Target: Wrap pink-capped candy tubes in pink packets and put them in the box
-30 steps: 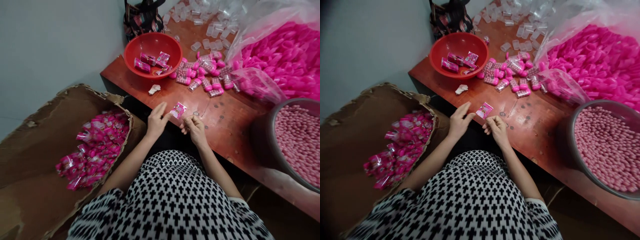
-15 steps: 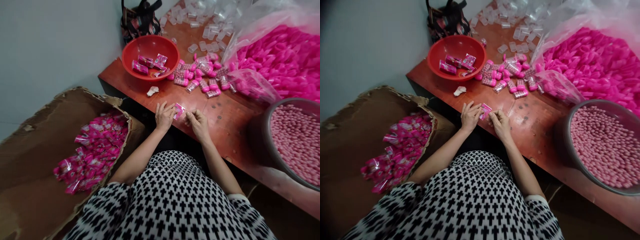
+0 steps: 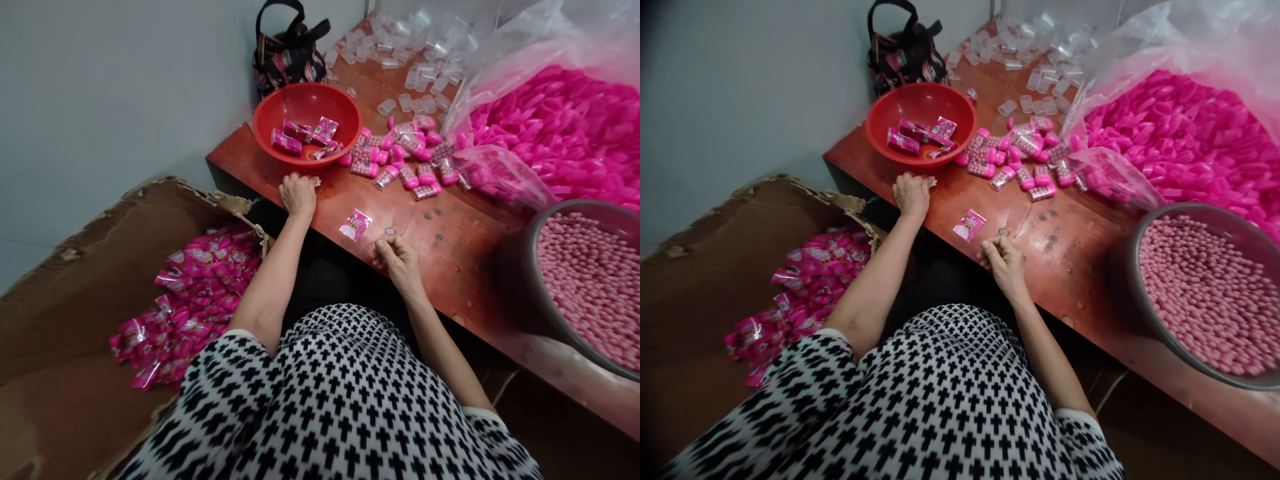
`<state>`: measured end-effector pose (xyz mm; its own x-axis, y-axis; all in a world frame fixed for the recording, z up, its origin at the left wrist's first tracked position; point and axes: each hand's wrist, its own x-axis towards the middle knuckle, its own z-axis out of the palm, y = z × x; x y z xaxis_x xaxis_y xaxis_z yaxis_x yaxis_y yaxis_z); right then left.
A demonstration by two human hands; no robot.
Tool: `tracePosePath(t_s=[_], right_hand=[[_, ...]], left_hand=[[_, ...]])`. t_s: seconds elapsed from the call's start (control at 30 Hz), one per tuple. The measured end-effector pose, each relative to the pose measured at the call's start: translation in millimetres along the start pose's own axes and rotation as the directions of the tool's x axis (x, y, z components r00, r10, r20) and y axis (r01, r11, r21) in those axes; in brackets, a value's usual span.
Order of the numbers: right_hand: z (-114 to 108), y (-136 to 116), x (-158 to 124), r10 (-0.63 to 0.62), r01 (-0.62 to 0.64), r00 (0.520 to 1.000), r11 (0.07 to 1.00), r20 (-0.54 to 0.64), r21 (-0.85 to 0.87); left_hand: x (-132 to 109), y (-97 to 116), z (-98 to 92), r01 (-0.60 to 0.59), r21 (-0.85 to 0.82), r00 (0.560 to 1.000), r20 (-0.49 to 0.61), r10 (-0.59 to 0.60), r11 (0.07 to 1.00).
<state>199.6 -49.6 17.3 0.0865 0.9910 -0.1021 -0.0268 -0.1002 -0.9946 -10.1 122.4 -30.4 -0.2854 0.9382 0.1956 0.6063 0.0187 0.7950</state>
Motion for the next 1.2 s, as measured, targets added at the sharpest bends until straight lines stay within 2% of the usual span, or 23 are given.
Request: tracePosePath(t_s=[0.1, 0.2, 0.3, 0.37, 0.5, 0.67, 0.73, 0.77, 0.83, 0.87, 0.93, 1.0, 1.07, 1.1, 1.13, 1.2], right_hand=[[-6, 2, -1, 0.021, -0.021, 1.0, 1.0, 0.003, -0.011], [-12, 3, 1, 0.039, -0.04, 0.999, 0.999, -0.024, -0.013], [-13, 2, 5, 0.05, -0.051, 0.998, 0.999, -0.042, -0.011], [-11, 2, 8, 0.048, -0.048, 0.998, 0.999, -0.031, -0.005], [-3, 7, 18, 0.023, -0.023, 0.999, 1.0, -0.023, -0.006], [11, 16, 39, 0.021, -0.01, 0.995, 0.993, -0.094, 0.121], [14, 16, 47, 0.029, -0.017, 0.997, 0.983, -0.066, 0.184], [14, 15, 50, 0.027, -0.016, 0.998, 0.98, -0.051, 0.198], [10, 10, 53, 0.016, -0.015, 1.0, 0.982, -0.005, 0.189], [7, 7, 55, 0.009, -0.015, 0.999, 0.985, 0.033, 0.172], [0, 1, 56, 0.009, -0.027, 0.99, 0.992, 0.143, 0.121], [-9, -5, 58, 0.026, -0.037, 0.966, 0.999, 0.255, 0.039], [-18, -11, 63, 0.055, -0.021, 0.945, 0.994, 0.322, -0.108], [-23, -15, 68, 0.066, 0.003, 0.951, 0.975, 0.301, -0.222], [-29, -19, 74, 0.067, 0.022, 0.971, 0.931, 0.229, -0.365], [-41, -28, 89, -0.001, -0.028, 0.999, 0.737, -0.043, -0.675]], left_hand=[[-34, 16, -5.7, -0.132, -0.024, 0.991, 0.023, 0.133, 0.991], [-76, 26, -7.2, -0.318, -0.084, 0.927, 0.181, 0.328, 0.944], [-103, 24, 0.6, -0.371, -0.069, 0.886, 0.272, 0.375, 0.926], [-108, 18, 8.6, -0.38, -0.035, 0.892, 0.252, 0.376, 0.924], [-106, 10, 18.8, -0.417, -0.012, 0.9, 0.137, 0.414, 0.909], [-118, 26, 9.8, -0.402, -0.186, 0.905, 0.068, 0.42, 0.897], [-124, 39, 1.8, -0.332, -0.296, 0.923, 0.094, 0.373, 0.896], [-127, 44, -2.4, -0.254, -0.356, 0.941, 0.125, 0.315, 0.899], [-128, 54, -9.7, 0.014, -0.486, 0.959, 0.255, 0.127, 0.874], [-128, 57, -12.4, 0.175, -0.535, 0.932, 0.36, 0.035, 0.826], [-127, 62, -15.4, 0.451, -0.565, 0.818, 0.572, -0.066, 0.691], [-125, 64, -15.3, 0.602, -0.546, 0.711, 0.699, -0.08, 0.582], [-125, 66, -13.5, 0.67, -0.531, 0.671, 0.732, -0.117, 0.518], [-125, 67, -12.2, 0.694, -0.527, 0.665, 0.731, -0.156, 0.49], [-125, 68, -10.9, 0.715, -0.524, 0.66, 0.724, -0.2, 0.463], [-126, 70, -8.6, 0.747, -0.525, 0.651, 0.702, -0.29, 0.407]])
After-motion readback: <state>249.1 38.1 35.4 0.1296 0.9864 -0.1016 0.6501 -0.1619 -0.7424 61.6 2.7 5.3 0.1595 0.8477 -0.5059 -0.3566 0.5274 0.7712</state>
